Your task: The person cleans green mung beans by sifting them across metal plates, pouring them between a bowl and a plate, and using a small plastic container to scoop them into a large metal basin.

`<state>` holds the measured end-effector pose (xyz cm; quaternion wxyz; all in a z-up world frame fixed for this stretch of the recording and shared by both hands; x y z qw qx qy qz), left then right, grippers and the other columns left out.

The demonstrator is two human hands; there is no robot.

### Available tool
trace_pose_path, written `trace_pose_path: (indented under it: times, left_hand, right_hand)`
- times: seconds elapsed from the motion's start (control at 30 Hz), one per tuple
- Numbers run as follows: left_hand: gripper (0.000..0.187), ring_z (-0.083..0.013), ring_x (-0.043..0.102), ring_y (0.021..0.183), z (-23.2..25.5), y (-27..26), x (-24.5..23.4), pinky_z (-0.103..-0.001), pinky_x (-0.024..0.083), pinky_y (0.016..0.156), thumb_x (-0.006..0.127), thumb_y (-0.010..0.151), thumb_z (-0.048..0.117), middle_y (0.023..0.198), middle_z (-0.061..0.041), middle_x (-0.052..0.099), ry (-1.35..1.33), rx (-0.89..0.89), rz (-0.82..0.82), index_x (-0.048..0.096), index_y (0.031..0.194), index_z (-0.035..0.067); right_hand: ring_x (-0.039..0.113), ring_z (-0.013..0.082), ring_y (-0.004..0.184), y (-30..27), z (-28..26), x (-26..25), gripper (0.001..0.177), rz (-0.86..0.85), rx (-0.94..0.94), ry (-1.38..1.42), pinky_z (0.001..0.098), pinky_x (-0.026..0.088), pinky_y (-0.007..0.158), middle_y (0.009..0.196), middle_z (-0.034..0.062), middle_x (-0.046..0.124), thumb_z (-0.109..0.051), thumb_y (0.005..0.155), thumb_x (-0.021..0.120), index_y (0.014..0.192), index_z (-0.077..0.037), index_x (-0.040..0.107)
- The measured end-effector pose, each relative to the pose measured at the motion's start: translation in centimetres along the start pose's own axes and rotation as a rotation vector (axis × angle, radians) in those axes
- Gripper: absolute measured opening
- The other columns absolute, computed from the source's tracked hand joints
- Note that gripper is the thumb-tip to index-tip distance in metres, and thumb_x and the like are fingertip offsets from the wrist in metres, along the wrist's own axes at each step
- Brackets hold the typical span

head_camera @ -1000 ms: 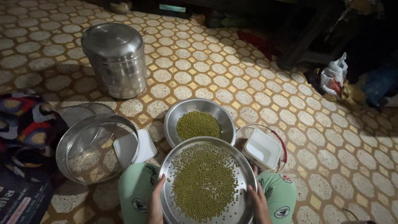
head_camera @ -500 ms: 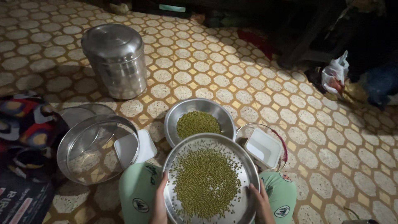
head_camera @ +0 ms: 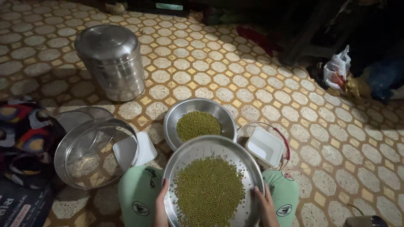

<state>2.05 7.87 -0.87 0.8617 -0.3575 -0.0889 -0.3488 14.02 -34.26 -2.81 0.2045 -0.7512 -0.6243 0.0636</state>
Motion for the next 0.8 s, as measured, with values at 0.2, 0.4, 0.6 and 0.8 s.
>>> trace_pose_path:
  times: [0.2,0.4,0.6,0.8]
  left_hand:
    - [0.066,-0.0239,0.058,0.128,-1.4,0.2,-0.2,-0.04,0.044,0.105,0.062,0.095,0.04,0.143,-0.011,0.062,-0.13,-0.109,-0.013,0.057,0.146,-0.002]
    - [0.062,-0.0243,0.063,0.119,0.0,-1.1,0.6,-0.041,0.048,0.1,0.062,0.093,0.037,0.137,-0.011,0.065,-0.235,-0.099,-0.049,0.058,0.144,0.002]
    - [0.061,-0.0187,0.061,0.121,1.4,-1.5,1.1,-0.036,0.044,0.103,0.058,0.097,0.042,0.136,-0.007,0.066,-0.09,-0.144,-0.065,0.057,0.144,0.003]
    - [0.068,-0.0299,0.064,0.114,-2.1,1.8,1.4,-0.043,0.049,0.099,0.055,0.096,0.047,0.128,-0.017,0.068,-0.198,-0.262,-0.194,0.057,0.144,0.0]
  right_hand:
    - [0.054,0.0209,0.108,0.9,0.3,-0.2,0.053,-0.041,-0.096,-0.243,0.0289,0.041,0.094,0.118,0.0104,0.062,-0.03,0.098,0.062,0.146,-0.006,0.056]
    - [0.054,0.0212,0.113,-2.1,-1.5,2.3,0.053,-0.051,-0.021,-0.147,0.0305,0.041,0.097,0.125,0.0089,0.063,-0.029,0.097,0.06,0.146,-0.01,0.055]
    - [0.051,0.0163,0.129,-4.0,-3.9,4.2,0.056,0.002,-0.104,-0.152,0.0283,0.038,0.105,0.144,0.0052,0.056,-0.028,0.097,0.058,0.15,-0.012,0.049]
    - [0.056,0.0217,0.118,-1.8,-1.5,3.9,0.055,0.007,-0.014,-0.18,0.0319,0.044,0.097,0.136,0.0115,0.061,-0.027,0.098,0.058,0.149,-0.009,0.052]
Point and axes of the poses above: each hand's wrist, its own y-axis towards the middle knuckle, its own x-axis out of the palm, z = x × y, the point moved 8 cm from there along y, towards the middle knuckle
